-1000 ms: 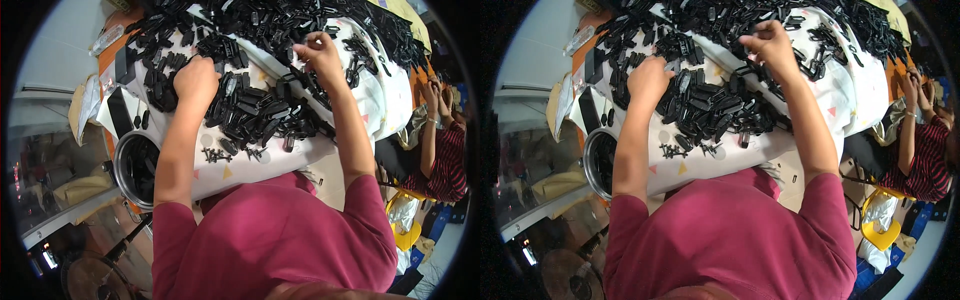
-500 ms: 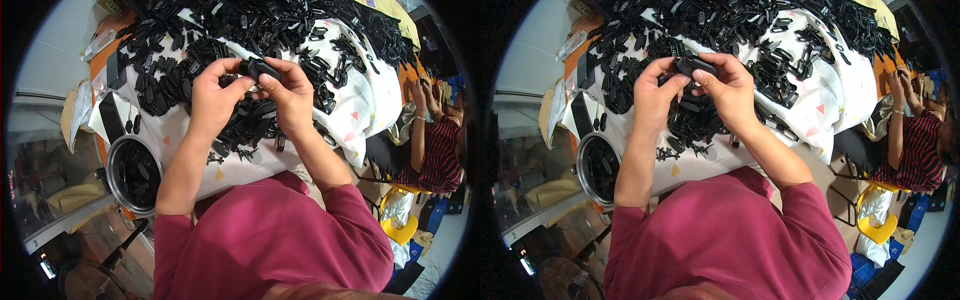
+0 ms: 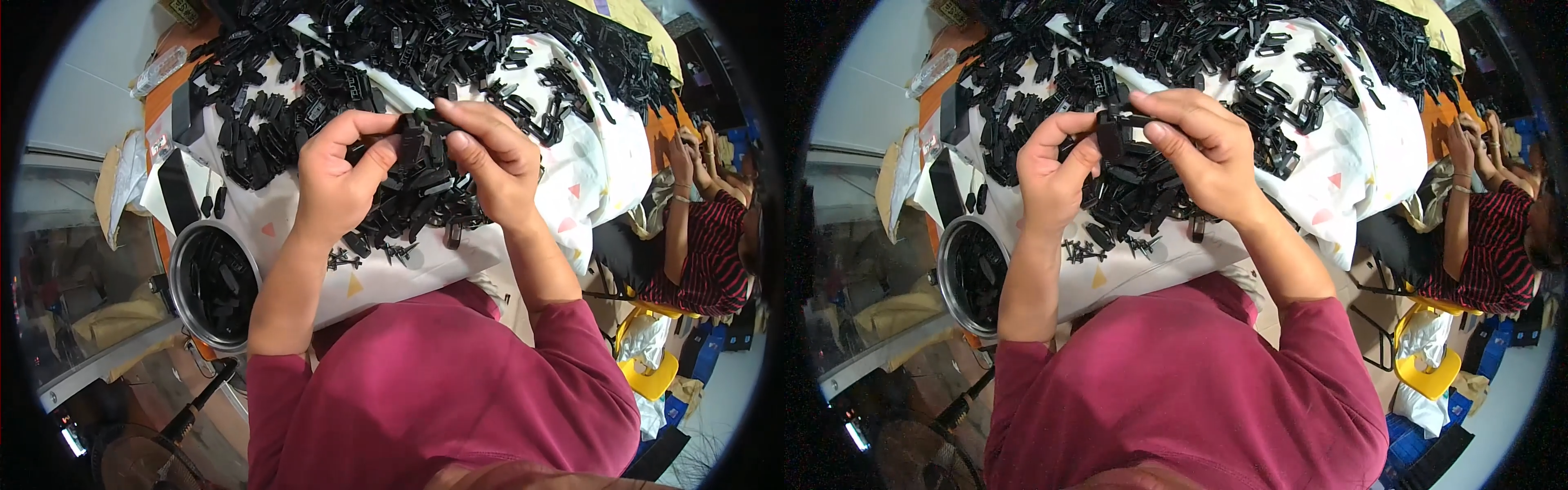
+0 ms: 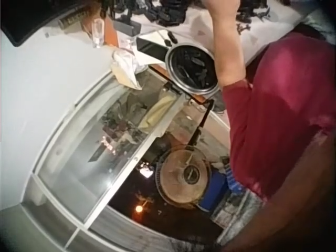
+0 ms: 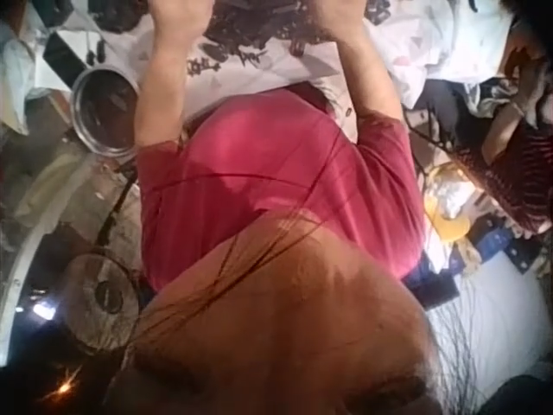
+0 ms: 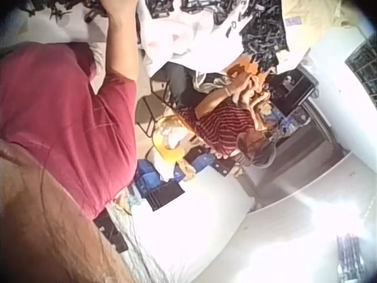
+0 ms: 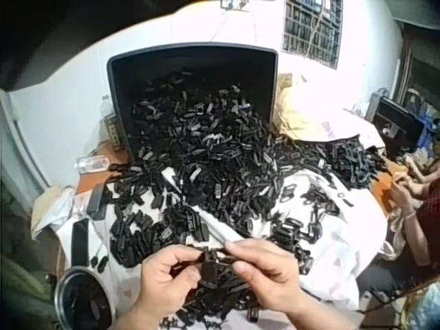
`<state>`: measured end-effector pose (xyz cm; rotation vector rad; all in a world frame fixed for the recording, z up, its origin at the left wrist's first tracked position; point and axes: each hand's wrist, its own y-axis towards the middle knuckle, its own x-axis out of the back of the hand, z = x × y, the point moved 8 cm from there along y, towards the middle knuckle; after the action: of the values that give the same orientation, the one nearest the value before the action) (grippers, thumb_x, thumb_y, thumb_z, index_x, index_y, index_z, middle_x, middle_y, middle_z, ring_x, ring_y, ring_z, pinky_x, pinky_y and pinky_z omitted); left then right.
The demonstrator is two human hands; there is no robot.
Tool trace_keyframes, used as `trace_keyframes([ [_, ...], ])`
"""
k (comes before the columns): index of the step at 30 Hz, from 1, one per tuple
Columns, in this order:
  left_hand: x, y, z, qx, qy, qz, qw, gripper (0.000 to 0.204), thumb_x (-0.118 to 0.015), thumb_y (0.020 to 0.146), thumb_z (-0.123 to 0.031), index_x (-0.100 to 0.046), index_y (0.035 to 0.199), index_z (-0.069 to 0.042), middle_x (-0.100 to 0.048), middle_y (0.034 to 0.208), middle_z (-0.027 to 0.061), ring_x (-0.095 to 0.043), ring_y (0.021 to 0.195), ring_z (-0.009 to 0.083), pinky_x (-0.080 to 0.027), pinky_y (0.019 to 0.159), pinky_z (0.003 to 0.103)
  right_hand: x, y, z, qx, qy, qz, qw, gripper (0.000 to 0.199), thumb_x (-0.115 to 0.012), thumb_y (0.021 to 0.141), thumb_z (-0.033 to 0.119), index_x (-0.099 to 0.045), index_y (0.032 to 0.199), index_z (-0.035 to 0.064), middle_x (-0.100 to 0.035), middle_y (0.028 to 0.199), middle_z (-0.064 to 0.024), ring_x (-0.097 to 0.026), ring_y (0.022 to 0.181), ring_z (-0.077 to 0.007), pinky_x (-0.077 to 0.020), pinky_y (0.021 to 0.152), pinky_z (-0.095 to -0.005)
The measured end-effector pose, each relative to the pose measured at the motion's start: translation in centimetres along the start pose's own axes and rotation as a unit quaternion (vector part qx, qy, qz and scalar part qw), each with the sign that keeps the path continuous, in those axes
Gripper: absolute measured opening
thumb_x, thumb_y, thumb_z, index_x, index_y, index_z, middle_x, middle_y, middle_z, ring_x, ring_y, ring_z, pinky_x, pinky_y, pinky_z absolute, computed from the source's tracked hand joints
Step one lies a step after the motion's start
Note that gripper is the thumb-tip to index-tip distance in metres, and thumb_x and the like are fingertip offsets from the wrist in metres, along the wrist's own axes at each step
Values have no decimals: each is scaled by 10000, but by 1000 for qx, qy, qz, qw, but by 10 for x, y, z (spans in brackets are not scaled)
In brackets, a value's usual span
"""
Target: The recorder is assembling small black plastic components by snapping pieces together at a workbench.
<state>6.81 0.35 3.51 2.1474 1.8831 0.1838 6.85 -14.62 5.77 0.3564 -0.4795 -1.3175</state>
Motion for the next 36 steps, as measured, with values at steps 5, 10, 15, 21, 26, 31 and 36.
trace_keyframes([
  [5,-1,0,2,16,-20,-3,1000,119,-571,813,-13,-592,928,11,-577,754,1,-491,602,30,-400,517,163,2,-4,14,89,-108,24,990,218,-561,810,17,-608,1019,-22,-592,967,-114,-530,696,-93,-416,593,-177],
  [10,-7,4,-9,-7,-4,7,1000,115,-573,805,2,-597,917,15,-579,766,7,-505,616,41,-412,530,169,11,-3,20,61,-88,-18,994,239,-583,785,-1,-606,1022,-22,-604,952,-134,-577,812,-184,-450,696,-243],
  [15,-1,1,-14,-78,107,15,991,110,-574,792,24,-603,898,14,-593,787,16,-518,632,48,-423,542,174,3,-6,31,93,-180,65,977,286,-596,735,-66,-621,1009,12,-607,928,-137,-588,778,-190,-460,640,-237],
  [21,-10,-14,30,86,-144,-17,986,125,-546,797,34,-613,897,1,-601,805,18,-499,601,45,-398,515,164,-12,-19,29,124,-218,15,968,357,-571,696,-133,-596,1021,14,-596,914,-146,-591,756,-228,-473,638,-260],
  [26,-18,-10,22,54,-65,-57,995,227,-560,823,-35,-584,1043,14,-583,765,8,-478,578,36,-387,502,160,-10,-28,23,182,-280,-74,940,362,-605,681,-117,-597,1019,12,-597,910,-139,-578,719,-234,-466,621,-265],
  [31,-22,-18,19,95,-121,-19,988,280,-584,828,-94,-564,1082,20,-582,782,3,-460,579,32,-381,505,163,-13,-33,28,241,-351,-74,902,335,-612,720,-62,-584,1043,20,-597,909,-116,-561,678,-186,-451,562,-233],
  [36,-8,-27,34,134,-137,-67,979,271,-581,827,-107,-562,1064,22,-584,829,13,-454,570,38,-381,520,164,-17,-41,-43,-274,47,2,960,318,-619,792,64,-528,1088,-9,-594,878,-33,-542,716,-71,-461,573,-189],
])
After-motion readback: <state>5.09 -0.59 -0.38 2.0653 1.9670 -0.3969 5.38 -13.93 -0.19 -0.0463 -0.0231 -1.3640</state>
